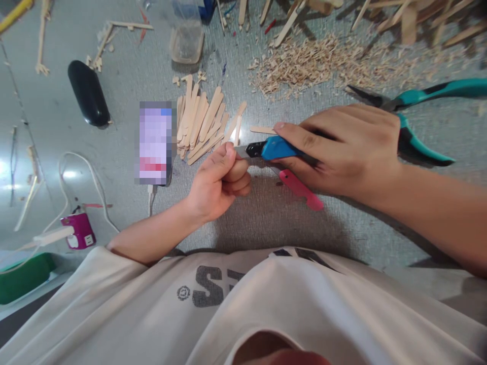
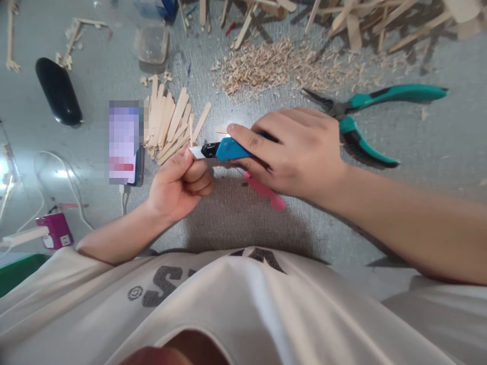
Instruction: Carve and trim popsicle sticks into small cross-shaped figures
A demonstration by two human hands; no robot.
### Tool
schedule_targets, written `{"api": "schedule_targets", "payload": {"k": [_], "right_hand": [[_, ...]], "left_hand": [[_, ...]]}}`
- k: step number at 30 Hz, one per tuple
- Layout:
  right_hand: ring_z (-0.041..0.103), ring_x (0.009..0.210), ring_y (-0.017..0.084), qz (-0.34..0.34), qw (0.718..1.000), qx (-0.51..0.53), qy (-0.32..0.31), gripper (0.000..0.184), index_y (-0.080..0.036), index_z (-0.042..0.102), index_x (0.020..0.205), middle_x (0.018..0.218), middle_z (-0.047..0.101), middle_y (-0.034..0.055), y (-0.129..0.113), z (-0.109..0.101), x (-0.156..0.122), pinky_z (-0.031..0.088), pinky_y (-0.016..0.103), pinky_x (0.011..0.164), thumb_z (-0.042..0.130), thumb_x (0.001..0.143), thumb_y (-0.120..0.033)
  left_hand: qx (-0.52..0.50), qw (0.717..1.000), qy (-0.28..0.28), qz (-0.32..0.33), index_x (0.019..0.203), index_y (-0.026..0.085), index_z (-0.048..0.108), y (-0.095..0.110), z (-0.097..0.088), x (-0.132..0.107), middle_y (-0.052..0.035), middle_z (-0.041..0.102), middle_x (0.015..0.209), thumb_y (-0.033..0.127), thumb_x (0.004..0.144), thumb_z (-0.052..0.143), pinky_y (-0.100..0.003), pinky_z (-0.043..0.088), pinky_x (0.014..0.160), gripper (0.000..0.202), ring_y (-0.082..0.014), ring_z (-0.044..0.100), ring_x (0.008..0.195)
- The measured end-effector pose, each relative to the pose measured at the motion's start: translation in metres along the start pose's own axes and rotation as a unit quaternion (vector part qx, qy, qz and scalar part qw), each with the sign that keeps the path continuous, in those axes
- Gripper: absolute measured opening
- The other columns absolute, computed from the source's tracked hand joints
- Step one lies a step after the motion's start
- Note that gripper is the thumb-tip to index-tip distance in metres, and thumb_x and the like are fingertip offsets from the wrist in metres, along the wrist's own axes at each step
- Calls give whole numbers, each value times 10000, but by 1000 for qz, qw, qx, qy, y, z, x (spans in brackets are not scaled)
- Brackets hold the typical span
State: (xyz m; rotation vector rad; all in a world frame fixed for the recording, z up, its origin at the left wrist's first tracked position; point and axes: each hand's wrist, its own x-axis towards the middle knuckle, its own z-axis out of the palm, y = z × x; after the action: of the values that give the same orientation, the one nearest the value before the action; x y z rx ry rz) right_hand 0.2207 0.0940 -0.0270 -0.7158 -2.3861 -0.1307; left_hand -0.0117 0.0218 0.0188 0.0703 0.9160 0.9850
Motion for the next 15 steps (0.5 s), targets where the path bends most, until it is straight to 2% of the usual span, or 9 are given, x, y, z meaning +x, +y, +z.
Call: {"api": "schedule_targets", "payload": {"k": [3,9,13,15], "right_hand": [[649,744,198,-5,1000,22,-7,444,-229,686,1468,908,753,16,2,0,-1,446,364,668,644,1157,-542],[627,689,167,27,998,47,-42,472,-258,687,1493,848,730,0,2,0,-6,397,336,624,530,1188,-581],[625,694,168,21,997,59,-42,490,-251,682,1510,857,736,0,4,2,-8,405,337,624,538,1184,-586],[630,706,169,32,994,83,-63,495,-275,676,1538,880,744,2,5,1,-9,403,342,635,552,1175,-588]], "left_hand": [[25,998,-40,37,783,225,418,-1,-4,1,129,142,605,393,1109,716,-178,223,495,473,-54,73,481],[-9,1000,21,-8,821,222,470,1,-2,2,133,161,586,404,1154,634,-175,209,481,413,-50,112,437],[-10,1000,22,-11,821,227,450,2,-1,1,135,163,584,403,1137,671,-174,203,480,424,-47,123,434],[-1,1000,15,-8,820,227,444,2,-1,1,134,166,578,390,1139,666,-172,207,481,422,-47,132,433]]}}
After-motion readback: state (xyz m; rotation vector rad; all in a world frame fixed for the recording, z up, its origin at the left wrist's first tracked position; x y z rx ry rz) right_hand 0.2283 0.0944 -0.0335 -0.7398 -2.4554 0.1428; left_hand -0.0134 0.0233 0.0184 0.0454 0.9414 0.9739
